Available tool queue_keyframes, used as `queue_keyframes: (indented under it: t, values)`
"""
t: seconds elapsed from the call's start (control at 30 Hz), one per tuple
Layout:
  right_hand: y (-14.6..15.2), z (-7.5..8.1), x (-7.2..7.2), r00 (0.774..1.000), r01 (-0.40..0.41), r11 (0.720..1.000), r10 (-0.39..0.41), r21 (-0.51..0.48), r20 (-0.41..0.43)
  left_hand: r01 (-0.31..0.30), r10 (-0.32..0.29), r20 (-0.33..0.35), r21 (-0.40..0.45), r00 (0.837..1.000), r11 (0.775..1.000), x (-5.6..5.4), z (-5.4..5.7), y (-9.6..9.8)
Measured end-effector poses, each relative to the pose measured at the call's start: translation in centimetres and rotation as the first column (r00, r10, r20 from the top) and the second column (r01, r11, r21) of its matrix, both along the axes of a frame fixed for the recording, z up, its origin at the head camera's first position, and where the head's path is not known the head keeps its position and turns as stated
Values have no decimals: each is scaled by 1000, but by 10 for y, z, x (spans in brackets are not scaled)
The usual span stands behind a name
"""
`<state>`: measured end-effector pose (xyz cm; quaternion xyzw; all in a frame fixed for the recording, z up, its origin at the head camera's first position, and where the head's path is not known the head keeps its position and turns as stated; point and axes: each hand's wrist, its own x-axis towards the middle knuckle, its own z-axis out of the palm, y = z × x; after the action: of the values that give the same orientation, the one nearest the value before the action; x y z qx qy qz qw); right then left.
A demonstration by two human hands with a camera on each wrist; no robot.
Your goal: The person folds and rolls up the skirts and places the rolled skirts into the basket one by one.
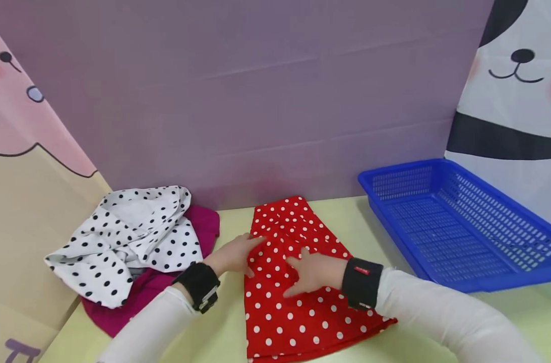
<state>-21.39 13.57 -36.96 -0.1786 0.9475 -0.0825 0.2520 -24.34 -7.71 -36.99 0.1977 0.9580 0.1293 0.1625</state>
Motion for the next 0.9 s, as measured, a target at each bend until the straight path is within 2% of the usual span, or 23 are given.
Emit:
queue_keyframes:
  t: [0.1, 0.2, 0.37, 0.53, 0.63, 0.8, 0.9]
  values:
    - [-3, -10, 15, 999, -26, 999, 24, 42, 46, 75, -73, 33, -39, 997, 996, -7, -3, 9]
    - [-2, -18, 19, 998, -55, 995, 53, 83, 23, 113, -104, 95, -97, 990, 989, -8, -8, 14]
    - [-2, -22, 11, 995, -105, 990, 104, 92, 13, 46, -26, 128, -151, 991, 987, -7, -16, 12]
    - [-1, -19, 4, 989, -146, 982, 144, 118, 25, 12, 7, 100, -187, 995, 982, -2, -13, 14]
    - [3, -16, 1, 987, -154, 983, 150, 96, 50, -9, 26, 73, -221, 997, 975, 2, -13, 19]
    - [15, -14, -9, 987, -158, 987, 157, 31, 35, -68, 88, 51, -306, 995, 950, 12, -15, 33]
    - [23, -14, -17, 993, -121, 992, 120, 24, 16, -100, 129, 55, -363, 990, 927, 19, -15, 44]
